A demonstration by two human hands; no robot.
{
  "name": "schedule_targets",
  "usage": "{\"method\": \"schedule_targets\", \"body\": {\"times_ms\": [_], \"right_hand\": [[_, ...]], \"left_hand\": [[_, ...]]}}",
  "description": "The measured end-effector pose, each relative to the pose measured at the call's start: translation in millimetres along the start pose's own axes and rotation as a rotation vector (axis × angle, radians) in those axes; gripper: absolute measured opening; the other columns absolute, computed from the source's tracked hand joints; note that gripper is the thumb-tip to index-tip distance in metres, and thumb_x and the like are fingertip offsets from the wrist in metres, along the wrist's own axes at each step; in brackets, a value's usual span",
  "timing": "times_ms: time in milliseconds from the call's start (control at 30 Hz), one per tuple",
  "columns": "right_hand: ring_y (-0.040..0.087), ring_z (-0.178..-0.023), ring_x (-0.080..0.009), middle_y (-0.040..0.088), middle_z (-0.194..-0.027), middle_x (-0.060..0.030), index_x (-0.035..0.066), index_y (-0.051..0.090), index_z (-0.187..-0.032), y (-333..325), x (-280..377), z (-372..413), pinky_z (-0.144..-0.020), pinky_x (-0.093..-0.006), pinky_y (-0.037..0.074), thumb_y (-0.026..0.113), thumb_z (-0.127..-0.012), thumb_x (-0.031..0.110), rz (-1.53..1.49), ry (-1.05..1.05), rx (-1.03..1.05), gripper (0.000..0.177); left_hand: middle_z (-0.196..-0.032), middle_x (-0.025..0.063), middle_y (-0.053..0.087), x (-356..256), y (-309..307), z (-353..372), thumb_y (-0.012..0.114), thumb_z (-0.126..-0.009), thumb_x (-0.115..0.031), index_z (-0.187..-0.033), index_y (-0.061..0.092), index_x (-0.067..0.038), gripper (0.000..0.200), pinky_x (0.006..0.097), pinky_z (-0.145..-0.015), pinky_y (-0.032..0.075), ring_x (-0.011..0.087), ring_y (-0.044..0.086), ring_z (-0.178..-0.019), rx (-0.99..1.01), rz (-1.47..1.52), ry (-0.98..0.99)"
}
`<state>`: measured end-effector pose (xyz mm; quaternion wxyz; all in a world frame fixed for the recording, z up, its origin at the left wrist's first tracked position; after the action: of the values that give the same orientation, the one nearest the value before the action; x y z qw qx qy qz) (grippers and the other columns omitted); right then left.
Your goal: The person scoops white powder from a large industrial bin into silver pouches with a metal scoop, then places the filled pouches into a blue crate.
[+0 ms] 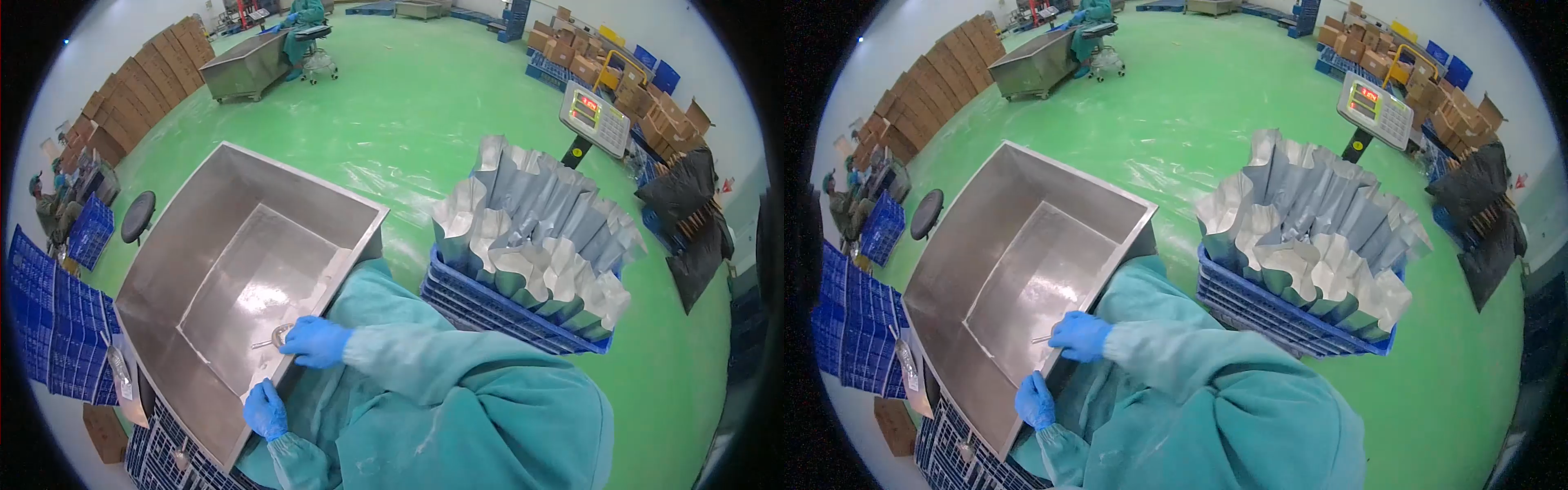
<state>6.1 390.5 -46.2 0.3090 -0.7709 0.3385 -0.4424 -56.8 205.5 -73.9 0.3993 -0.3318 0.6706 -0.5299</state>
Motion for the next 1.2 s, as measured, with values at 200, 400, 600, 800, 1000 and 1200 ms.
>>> {"method": "schedule_targets", "body": {"times_ms": [200,400,600,800,1000,1200], "right_hand": [[0.058,-0.082,-0.0305,0.06,-0.086,-0.0129,0.007,0.063,-0.095,-289,-32,229,-0.072,-0.0381,0.047,0.053,-0.081,0.008,0.745,0.868,-0.588,0.018],[0.063,-0.082,-0.0361,0.066,-0.09,-0.0186,0.006,0.068,-0.086,-406,-34,592,-0.074,-0.0425,0.05,0.057,-0.078,0.03,0.887,1.699,0.465,0.027],[0.063,-0.072,-0.0256,0.067,-0.089,-0.0088,0.01,0.068,-0.09,-328,-55,645,-0.068,-0.0377,0.05,0.056,-0.081,0.035,0.752,1.738,0.673,0.029],[0.057,-0.061,-0.0207,0.064,-0.082,-0.0049,0.012,0.065,-0.089,-301,-83,679,-0.055,-0.0343,0.046,0.053,-0.084,0.034,0.559,1.931,0.47,0.025],[0.052,-0.051,-0.0157,0.06,-0.075,-0.001,0.015,0.061,-0.089,-290,-52,681,-0.043,-0.0309,0.042,0.05,-0.087,0.033,-0.564,1.873,-1.133,0.022],[0.045,-0.041,-0.0097,0.056,-0.067,0.0033,0.017,0.056,-0.085,-320,-6,592,-0.031,-0.0258,0.035,0.047,-0.09,0.033,-1.001,1.24,-1.735,0.019]], "left_hand": [[-0.072,0.0164,0.066,25,16,-31,0.048,-0.088,-0.042,-0.082,0.071,-0.004,0.045,0.0415,-0.064,0.047,0.0329,0.063,-0.068,0.172,0.282,-0.175],[-0.071,0.0194,0.066,31,56,-69,0.049,-0.087,-0.043,-0.075,0.071,-0.001,0.049,0.0415,-0.069,0.048,0.0308,0.065,-0.07,0.54,0.21,-0.124],[-0.072,0.0202,0.065,54,86,-64,0.059,-0.079,-0.048,-0.078,0.069,0.002,0.05,0.0403,-0.067,0.047,0.0298,0.064,-0.068,0.614,0.392,-0.184],[-0.078,0.0207,0.065,47,72,-59,0.06,-0.075,-0.05,-0.078,0.069,-0.001,0.05,0.0417,-0.071,0.047,0.0332,0.063,-0.075,0.648,0.318,-0.152],[-0.084,0.0193,0.066,48,81,-55,0.056,-0.076,-0.053,-0.081,0.07,-0.002,0.053,0.0415,-0.078,0.047,0.0332,0.063,-0.081,0.599,0.282,-0.097],[-0.091,0.0151,0.067,37,61,-53,0.048,-0.082,-0.053,-0.086,0.071,-0.009,0.05,0.0423,-0.078,0.046,0.0322,0.063,-0.083,0.654,0.324,-0.144]]}}
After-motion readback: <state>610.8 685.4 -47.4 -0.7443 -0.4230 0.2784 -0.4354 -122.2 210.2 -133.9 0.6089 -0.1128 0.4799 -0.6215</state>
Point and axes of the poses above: each hand's wrist, its own z-axis away from the middle knuckle, its own y-axis out of the palm, x = y × z, the point moved 7 cm from there along -z, towards the middle knuckle
